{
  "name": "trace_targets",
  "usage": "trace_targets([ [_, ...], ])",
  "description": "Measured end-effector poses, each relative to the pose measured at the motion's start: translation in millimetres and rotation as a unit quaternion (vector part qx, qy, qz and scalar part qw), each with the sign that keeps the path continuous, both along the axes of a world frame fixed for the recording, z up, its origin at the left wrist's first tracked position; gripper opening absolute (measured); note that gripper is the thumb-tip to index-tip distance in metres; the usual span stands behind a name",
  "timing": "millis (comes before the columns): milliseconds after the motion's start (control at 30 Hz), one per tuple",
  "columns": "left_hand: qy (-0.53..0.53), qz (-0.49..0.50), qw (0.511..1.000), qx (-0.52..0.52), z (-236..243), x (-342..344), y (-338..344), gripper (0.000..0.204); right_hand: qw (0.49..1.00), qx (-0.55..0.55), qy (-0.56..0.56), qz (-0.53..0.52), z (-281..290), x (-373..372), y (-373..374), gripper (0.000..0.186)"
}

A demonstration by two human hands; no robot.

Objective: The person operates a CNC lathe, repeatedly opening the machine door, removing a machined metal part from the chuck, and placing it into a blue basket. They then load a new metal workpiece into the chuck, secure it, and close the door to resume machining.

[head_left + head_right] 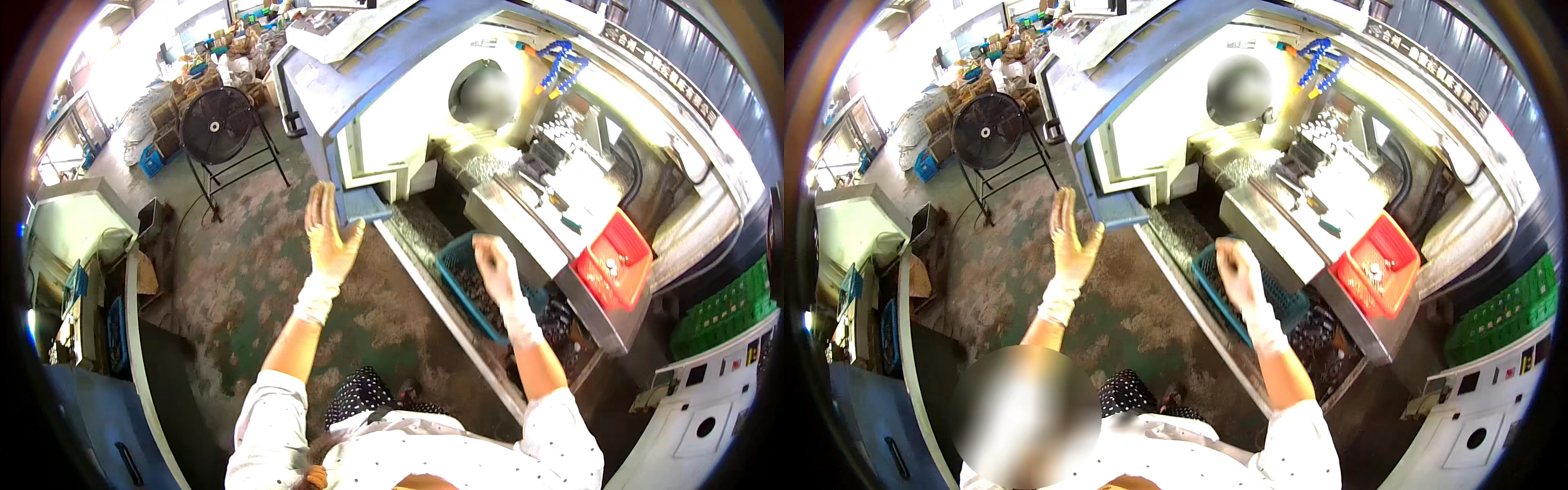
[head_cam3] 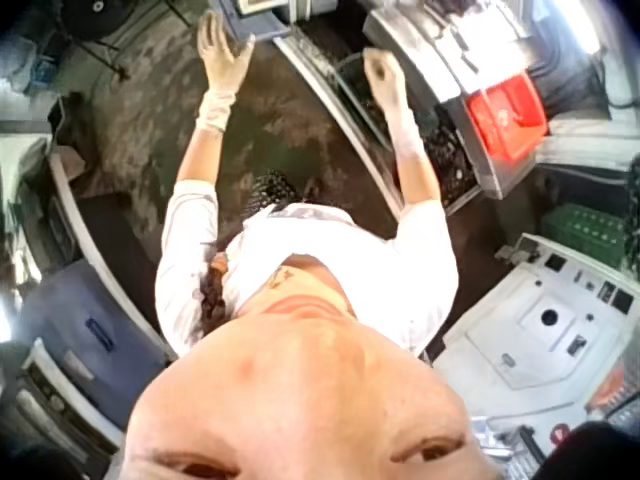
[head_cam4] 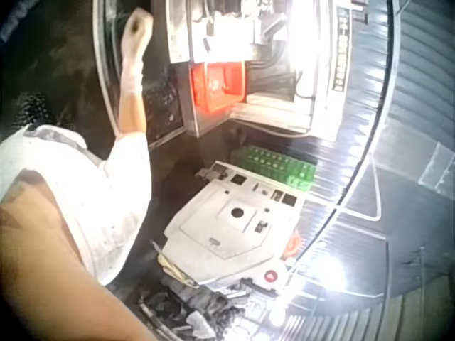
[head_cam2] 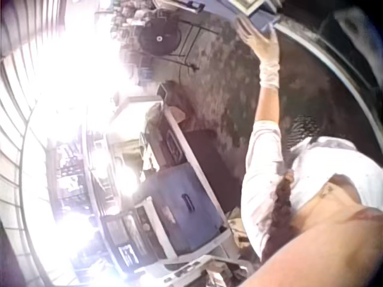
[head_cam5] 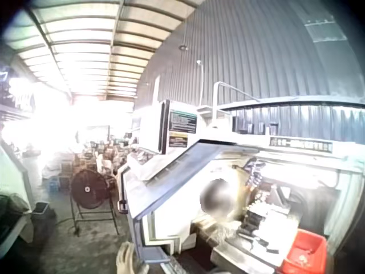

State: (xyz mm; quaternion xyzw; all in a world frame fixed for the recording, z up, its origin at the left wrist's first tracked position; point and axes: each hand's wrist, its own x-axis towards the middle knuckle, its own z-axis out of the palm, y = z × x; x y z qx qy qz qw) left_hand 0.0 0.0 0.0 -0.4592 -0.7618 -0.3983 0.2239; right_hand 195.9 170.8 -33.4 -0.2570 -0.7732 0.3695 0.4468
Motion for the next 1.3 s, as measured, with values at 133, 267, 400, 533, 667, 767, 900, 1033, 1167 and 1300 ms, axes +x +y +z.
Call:
trace_targets([
  [133, 0.069, 0.027, 0.996, 0.053, 33, -67, 78, 0.070, 0.973, -0.117, 0.188, -0.064, 32, -58, 134, 0.008],
  [267, 0.003, 0.018, 0.995, 0.094, 18, -130, 93, 0.069, 0.932, -0.231, 0.268, -0.074, -4, -119, 234, 0.019],
  [400, -0.048, -0.080, 0.966, 0.241, -8, -130, 105, 0.050, 0.907, -0.343, 0.235, -0.064, -47, -112, 370, 0.035],
  [533, -0.056, -0.084, 0.976, 0.192, 6, -121, 102, 0.054, 0.923, -0.256, 0.230, -0.170, 3, -133, 359, 0.047],
  [667, -0.057, -0.091, 0.972, 0.207, 18, -125, 107, 0.052, 0.921, -0.312, 0.223, -0.062, -7, -150, 427, 0.052],
  [767, -0.039, -0.100, 0.973, 0.206, 24, -134, 108, 0.049, 0.919, -0.310, 0.205, -0.133, -1, -133, 442, 0.052],
  [900, -0.002, -0.083, 0.977, 0.197, 35, -139, 108, 0.047, 0.997, 0.049, 0.043, -0.052, 89, -164, 328, 0.027],
  [1033, 0.013, -0.030, 0.985, 0.171, 28, -140, 112, 0.048, 0.862, -0.275, 0.375, -0.202, 40, -171, 369, 0.034],
  [1167, 0.004, -0.016, 0.991, 0.136, 44, -134, 119, 0.048, 0.870, -0.273, 0.325, -0.250, 44, -159, 391, 0.031],
  [1300, 0.015, -0.011, 0.987, 0.158, 34, -134, 124, 0.043, 0.796, -0.365, 0.431, -0.217, 53, -154, 396, 0.035],
])
